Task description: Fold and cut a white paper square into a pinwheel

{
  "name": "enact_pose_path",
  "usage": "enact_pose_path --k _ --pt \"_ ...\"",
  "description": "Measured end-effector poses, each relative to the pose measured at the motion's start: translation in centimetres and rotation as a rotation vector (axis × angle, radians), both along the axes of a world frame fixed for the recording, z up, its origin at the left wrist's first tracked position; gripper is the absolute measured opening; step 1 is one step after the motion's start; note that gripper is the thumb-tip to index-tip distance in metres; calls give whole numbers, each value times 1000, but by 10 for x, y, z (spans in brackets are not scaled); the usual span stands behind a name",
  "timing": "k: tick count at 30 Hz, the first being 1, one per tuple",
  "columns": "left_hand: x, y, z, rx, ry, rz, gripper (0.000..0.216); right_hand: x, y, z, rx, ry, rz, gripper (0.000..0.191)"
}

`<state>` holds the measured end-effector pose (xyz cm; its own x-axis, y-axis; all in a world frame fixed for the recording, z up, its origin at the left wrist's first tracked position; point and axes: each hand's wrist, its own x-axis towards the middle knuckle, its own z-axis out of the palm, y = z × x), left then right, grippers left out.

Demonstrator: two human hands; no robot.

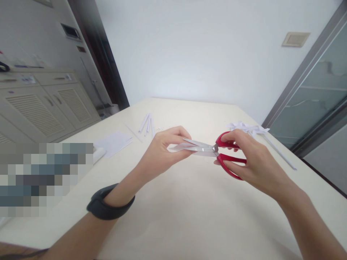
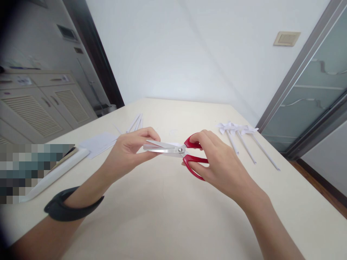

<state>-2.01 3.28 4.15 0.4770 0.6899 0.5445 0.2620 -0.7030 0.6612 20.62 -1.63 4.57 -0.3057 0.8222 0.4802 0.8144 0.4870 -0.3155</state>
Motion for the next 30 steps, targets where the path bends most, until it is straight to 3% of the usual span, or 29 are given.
enact_pose_path --k 22,27,30 --pt "1 1 0 -60 -25 -17 10 0 0 0 -34 25 9 24" --pt "1 -3 3 -153 -12 -8 10 -2 -1 2 -147 102 16 18" --pt "2 -6 6 -289 -7 -17 11 0 0 4 -349 214 69 14"
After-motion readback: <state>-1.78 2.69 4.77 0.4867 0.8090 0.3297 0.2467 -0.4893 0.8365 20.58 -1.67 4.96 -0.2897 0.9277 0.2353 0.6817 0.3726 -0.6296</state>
